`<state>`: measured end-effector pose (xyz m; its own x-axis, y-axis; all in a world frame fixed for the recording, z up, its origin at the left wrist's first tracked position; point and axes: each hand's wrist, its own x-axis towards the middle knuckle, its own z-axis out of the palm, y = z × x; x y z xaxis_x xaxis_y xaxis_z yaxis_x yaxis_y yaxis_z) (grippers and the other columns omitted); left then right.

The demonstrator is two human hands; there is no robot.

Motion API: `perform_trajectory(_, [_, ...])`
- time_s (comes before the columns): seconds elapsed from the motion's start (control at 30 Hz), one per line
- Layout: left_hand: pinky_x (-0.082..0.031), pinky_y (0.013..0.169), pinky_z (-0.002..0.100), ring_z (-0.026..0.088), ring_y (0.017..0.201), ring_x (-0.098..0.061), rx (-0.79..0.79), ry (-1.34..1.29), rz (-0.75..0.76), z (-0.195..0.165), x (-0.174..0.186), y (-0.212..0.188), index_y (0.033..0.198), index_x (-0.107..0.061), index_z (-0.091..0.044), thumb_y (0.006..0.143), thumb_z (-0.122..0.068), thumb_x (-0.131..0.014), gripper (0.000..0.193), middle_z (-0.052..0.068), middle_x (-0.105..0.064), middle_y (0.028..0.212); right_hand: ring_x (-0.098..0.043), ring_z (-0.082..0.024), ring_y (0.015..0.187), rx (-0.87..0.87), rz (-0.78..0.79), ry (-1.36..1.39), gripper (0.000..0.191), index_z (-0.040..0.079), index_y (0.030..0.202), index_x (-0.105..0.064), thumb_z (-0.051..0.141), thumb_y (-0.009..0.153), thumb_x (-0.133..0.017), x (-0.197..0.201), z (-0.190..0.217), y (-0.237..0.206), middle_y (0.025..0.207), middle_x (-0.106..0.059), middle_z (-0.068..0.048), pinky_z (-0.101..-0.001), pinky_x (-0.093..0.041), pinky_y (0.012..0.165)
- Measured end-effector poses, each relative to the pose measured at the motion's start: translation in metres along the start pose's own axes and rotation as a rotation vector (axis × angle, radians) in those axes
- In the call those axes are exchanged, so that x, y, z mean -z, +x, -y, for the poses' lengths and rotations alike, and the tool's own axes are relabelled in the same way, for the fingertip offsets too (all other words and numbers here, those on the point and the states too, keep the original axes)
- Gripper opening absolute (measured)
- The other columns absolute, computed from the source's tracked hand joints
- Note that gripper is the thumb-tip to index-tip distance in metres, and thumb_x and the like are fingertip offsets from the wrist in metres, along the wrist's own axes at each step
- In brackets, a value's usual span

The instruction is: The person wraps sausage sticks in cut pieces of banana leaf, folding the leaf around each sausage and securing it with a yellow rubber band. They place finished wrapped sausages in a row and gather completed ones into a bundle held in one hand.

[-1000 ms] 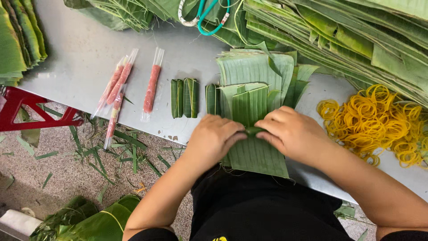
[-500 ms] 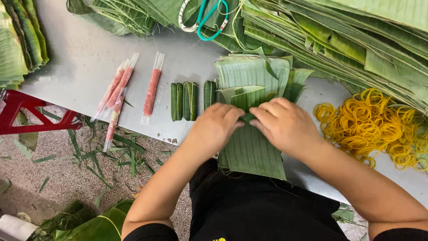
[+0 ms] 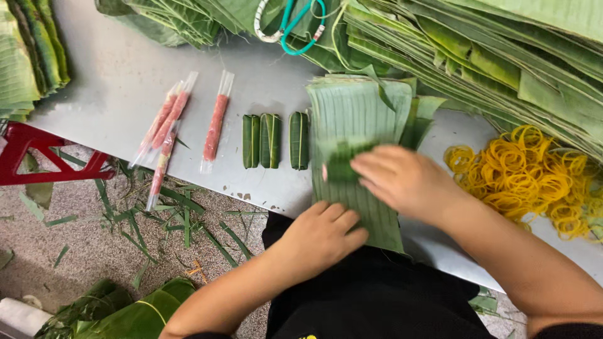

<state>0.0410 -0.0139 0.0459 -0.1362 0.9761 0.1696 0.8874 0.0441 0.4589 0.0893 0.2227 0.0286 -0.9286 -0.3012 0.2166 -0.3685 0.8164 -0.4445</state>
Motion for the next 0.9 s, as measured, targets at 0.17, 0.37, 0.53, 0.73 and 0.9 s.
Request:
perform_trajectory(0.17, [-0.046, 0.071, 0.033, 0.019, 0.091, -0.060, -0.032, 0.081, -0.204, -0.003, -0.004, -0.010, 0.110, -0.071, -0.013, 0.094, -0.029, -0.079, 0.024, 0.003, -0.062, 0.107, -0.066, -0.028, 0.111, -0.028, 0.135, 0.161, 0.040, 0.002, 0.121, -0.069, 0.020, 0.085, -0.075, 0.013, 0.025, -0.030, 0.120, -0.071, -0.010, -0.0376, -0.057, 0.088])
perform_trajectory(0.37, [-0.056, 0.081, 0.040, 0.025, 0.092, -0.065, 0.074, -0.131, -0.033, 0.005, 0.001, -0.004, 0.103, -0.067, -0.015, 0.078, -0.036, -0.080, 0.035, 0.003, -0.061, 0.097, -0.054, -0.032, 0.131, -0.082, 0.337, 0.284, 0.089, 0.000, 0.140, -0.056, 0.049, 0.071, -0.084, 0.028, 0.027, -0.033, 0.146, -0.057, -0.013, -0.0406, -0.050, 0.096])
perform_trajectory(0.53, [-0.057, 0.078, 0.038, 0.025, 0.094, -0.066, 0.055, -0.151, 0.052, 0.010, 0.014, -0.002, 0.106, -0.068, -0.014, 0.074, -0.037, -0.082, 0.042, 0.004, -0.062, 0.098, -0.051, -0.033, 0.129, -0.113, 0.401, 0.284, 0.087, -0.002, 0.137, -0.053, 0.038, 0.067, -0.085, 0.032, 0.033, -0.027, 0.148, -0.054, -0.016, -0.0423, -0.048, 0.098])
perform_trajectory(0.73, [-0.055, 0.068, 0.032, 0.024, 0.101, -0.066, 0.041, -0.036, -0.039, 0.007, 0.018, 0.007, 0.109, -0.073, -0.016, 0.077, -0.031, -0.082, 0.037, 0.007, -0.066, 0.114, -0.050, -0.034, 0.133, -0.100, 0.396, 0.368, 0.081, -0.005, 0.136, -0.054, 0.033, 0.070, -0.081, 0.032, 0.022, -0.031, 0.147, -0.053, -0.018, -0.0422, -0.046, 0.103])
perform_trajectory(0.9, [-0.057, 0.071, 0.034, 0.026, 0.103, -0.065, 0.056, -0.143, 0.002, 0.017, 0.023, 0.015, 0.117, -0.072, -0.009, 0.072, -0.043, -0.082, 0.058, 0.007, -0.065, 0.114, -0.050, -0.031, 0.132, -0.111, 0.434, 0.311, 0.092, -0.002, 0.140, -0.055, 0.047, 0.067, -0.083, 0.033, 0.024, -0.027, 0.151, -0.053, -0.016, -0.0414, -0.046, 0.101])
